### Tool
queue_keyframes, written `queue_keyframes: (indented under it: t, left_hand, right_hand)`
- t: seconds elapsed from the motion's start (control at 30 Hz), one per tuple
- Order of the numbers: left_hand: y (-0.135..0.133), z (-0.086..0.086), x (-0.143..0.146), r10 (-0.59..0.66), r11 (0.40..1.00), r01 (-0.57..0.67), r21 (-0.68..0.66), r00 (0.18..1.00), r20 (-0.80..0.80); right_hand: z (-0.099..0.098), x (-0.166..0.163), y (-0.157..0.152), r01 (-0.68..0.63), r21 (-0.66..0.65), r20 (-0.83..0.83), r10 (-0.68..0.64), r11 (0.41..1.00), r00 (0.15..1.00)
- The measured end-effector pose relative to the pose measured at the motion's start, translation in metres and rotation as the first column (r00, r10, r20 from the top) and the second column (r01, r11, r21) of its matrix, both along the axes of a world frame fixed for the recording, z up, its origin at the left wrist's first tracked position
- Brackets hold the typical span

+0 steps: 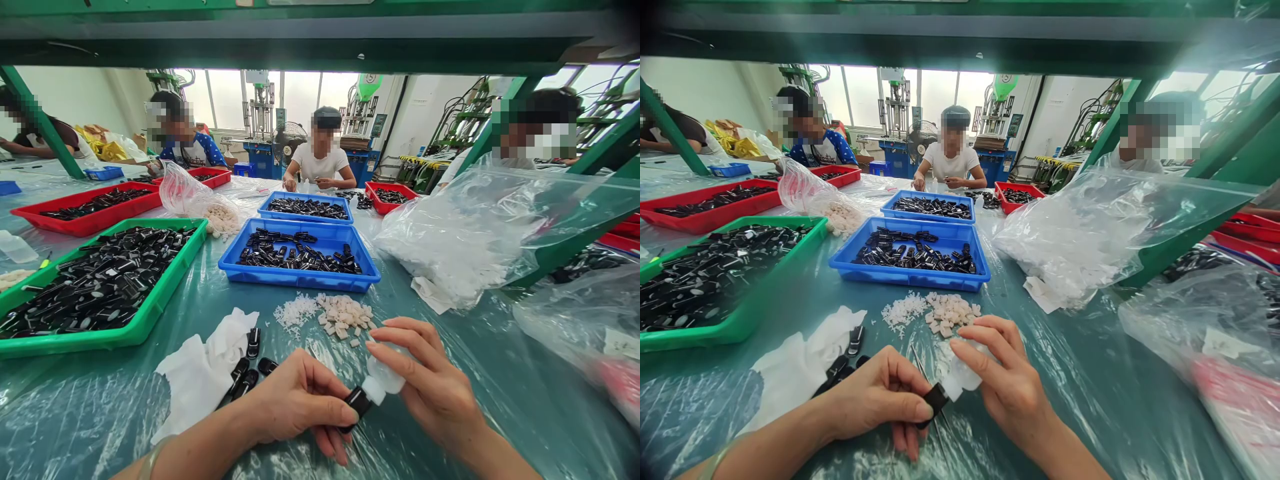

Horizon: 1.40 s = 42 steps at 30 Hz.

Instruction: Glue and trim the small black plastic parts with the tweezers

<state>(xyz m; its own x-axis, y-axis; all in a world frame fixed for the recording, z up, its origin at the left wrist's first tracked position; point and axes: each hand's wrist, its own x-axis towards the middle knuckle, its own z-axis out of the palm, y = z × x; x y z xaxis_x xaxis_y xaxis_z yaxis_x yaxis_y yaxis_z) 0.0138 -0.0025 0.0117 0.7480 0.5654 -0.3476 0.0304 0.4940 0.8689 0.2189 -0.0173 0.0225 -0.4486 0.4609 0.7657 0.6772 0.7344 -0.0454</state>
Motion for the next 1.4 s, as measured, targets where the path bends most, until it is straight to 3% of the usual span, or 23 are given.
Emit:
queue_keyframes:
  t: [0.87, 1.17, 1.23, 1.3, 1.4]
  left_hand:
    - [0.0, -0.002, 0.0, -0.005, 1.0, 0.005, 0.012, 1.0, 0.003]
    - [0.0, -0.002, 0.002, 0.03, 0.999, -0.03, 0.037, 1.0, 0.001]
    - [0.001, 0.001, 0.002, 0.073, 0.996, -0.073, 0.059, 0.997, -0.001]
    - [0.003, 0.005, 0.001, 0.132, 0.988, -0.131, 0.08, 0.991, 0.001]
    - [0.005, 0.009, -0.001, 0.236, 0.964, -0.237, 0.117, 0.971, 0.025]
  right_hand:
    - [0.001, 0.0, -0.004, 0.023, 0.018, 0.064, -0.024, 1.0, 0.998]
    - [-0.004, 0.0, 0.001, 0.086, -0.008, 0.002, -0.086, 0.996, 0.996]
    - [-0.007, 0.003, 0.002, 0.123, -0.075, -0.071, -0.128, 0.99, 0.989]
    - [-0.012, 0.006, 0.005, 0.189, -0.224, -0.174, -0.23, 0.956, 0.958]
    - [-0.019, 0.011, 0.011, 0.234, -0.561, -0.329, -0.473, 0.794, 0.817]
